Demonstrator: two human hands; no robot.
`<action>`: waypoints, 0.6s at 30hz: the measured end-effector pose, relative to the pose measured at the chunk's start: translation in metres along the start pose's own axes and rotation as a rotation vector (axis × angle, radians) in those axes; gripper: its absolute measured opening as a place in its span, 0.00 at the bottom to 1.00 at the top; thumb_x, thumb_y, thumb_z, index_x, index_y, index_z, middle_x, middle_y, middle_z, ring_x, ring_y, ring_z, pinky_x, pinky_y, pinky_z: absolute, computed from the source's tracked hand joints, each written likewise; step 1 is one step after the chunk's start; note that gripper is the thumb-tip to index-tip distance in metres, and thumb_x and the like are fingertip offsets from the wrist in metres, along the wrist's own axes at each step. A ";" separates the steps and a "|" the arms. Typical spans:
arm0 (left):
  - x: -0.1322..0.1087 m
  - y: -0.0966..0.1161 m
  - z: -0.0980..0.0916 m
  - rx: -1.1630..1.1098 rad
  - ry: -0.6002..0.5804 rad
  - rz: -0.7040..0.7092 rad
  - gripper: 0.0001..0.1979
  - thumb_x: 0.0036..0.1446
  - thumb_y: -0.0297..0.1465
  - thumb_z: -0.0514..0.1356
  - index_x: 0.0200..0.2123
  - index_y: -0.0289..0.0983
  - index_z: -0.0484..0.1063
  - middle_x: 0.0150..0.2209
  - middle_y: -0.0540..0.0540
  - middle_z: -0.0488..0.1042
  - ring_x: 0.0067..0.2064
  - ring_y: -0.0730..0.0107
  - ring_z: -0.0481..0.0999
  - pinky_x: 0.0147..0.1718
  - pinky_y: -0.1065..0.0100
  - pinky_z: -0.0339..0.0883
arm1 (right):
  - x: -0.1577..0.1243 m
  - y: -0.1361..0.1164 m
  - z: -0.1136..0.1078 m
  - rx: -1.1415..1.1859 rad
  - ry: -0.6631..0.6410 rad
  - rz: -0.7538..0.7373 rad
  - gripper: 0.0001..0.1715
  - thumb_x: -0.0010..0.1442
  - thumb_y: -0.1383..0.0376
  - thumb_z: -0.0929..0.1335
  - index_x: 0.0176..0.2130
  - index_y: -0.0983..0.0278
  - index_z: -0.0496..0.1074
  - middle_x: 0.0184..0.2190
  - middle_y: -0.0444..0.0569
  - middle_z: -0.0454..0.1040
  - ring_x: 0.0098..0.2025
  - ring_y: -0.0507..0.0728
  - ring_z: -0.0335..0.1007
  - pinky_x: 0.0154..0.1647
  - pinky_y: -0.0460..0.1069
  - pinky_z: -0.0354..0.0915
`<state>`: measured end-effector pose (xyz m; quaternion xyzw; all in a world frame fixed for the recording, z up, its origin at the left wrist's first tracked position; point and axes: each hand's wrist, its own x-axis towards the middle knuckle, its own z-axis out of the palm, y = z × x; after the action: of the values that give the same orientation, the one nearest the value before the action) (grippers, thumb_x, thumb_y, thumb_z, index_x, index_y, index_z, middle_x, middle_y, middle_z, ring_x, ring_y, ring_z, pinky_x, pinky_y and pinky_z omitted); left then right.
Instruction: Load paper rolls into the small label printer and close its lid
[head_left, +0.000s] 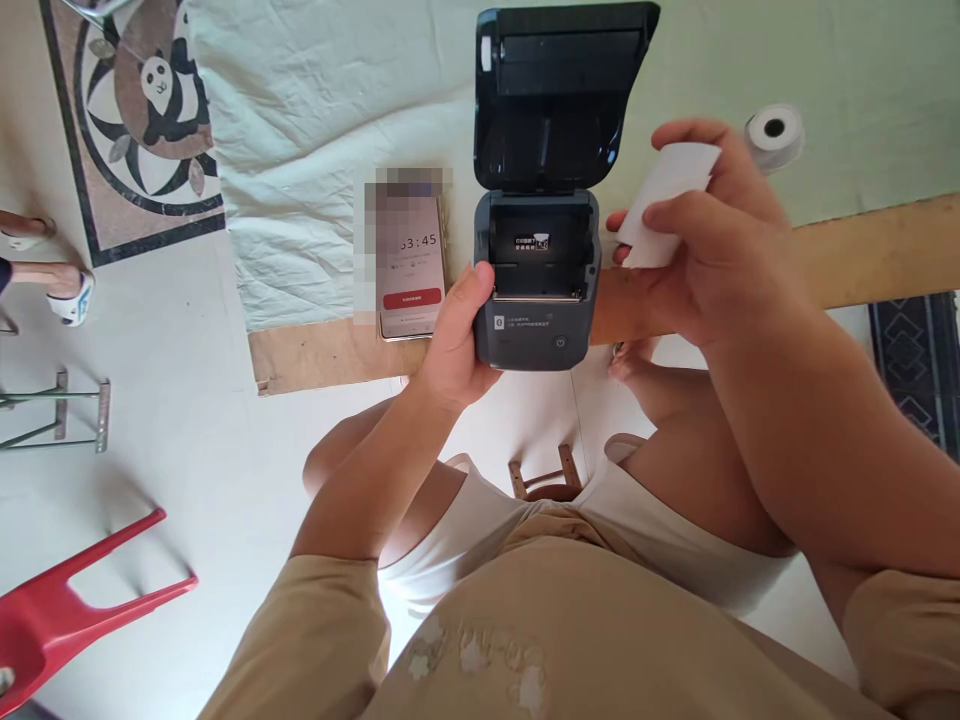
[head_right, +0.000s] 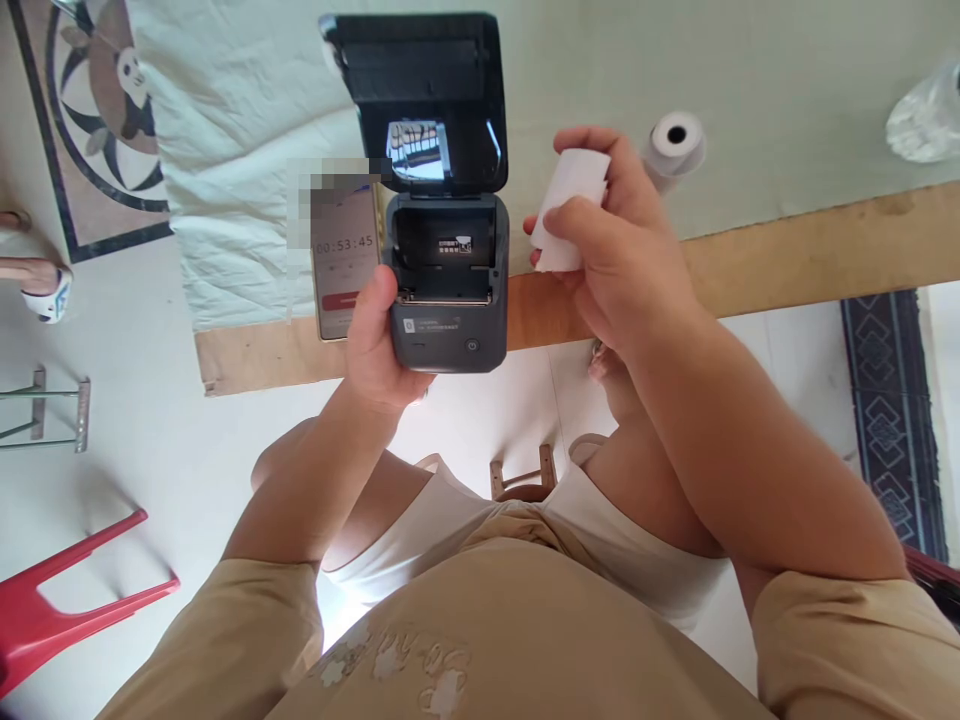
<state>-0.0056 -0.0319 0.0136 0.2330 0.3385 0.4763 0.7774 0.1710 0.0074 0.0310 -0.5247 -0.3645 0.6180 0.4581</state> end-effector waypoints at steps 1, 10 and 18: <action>0.000 0.000 0.000 -0.011 -0.001 -0.001 0.14 0.57 0.38 0.49 0.38 0.39 0.70 0.39 0.47 0.76 0.56 0.61 0.66 0.55 0.61 0.64 | -0.003 -0.001 0.002 -0.008 0.011 -0.041 0.29 0.41 0.69 0.62 0.45 0.52 0.56 0.49 0.42 0.56 0.34 0.44 0.65 0.23 0.40 0.59; -0.001 -0.003 -0.002 -0.036 0.002 0.022 0.12 0.56 0.39 0.51 0.36 0.39 0.70 0.38 0.49 0.76 0.55 0.64 0.68 0.52 0.65 0.66 | -0.012 -0.018 0.010 0.089 0.100 -0.054 0.23 0.47 0.67 0.57 0.45 0.52 0.56 0.45 0.42 0.60 0.42 0.46 0.65 0.30 0.41 0.64; 0.000 -0.004 -0.001 0.063 0.023 -0.007 0.13 0.51 0.39 0.57 0.40 0.41 0.66 0.39 0.50 0.74 0.45 0.69 0.75 0.38 0.71 0.71 | -0.031 -0.004 0.010 -0.952 0.029 -0.921 0.30 0.47 0.64 0.64 0.51 0.51 0.58 0.48 0.38 0.64 0.47 0.48 0.63 0.48 0.48 0.66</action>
<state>-0.0041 -0.0339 0.0097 0.2508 0.3630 0.4653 0.7673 0.1625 -0.0203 0.0460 -0.4687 -0.7786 0.1230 0.3987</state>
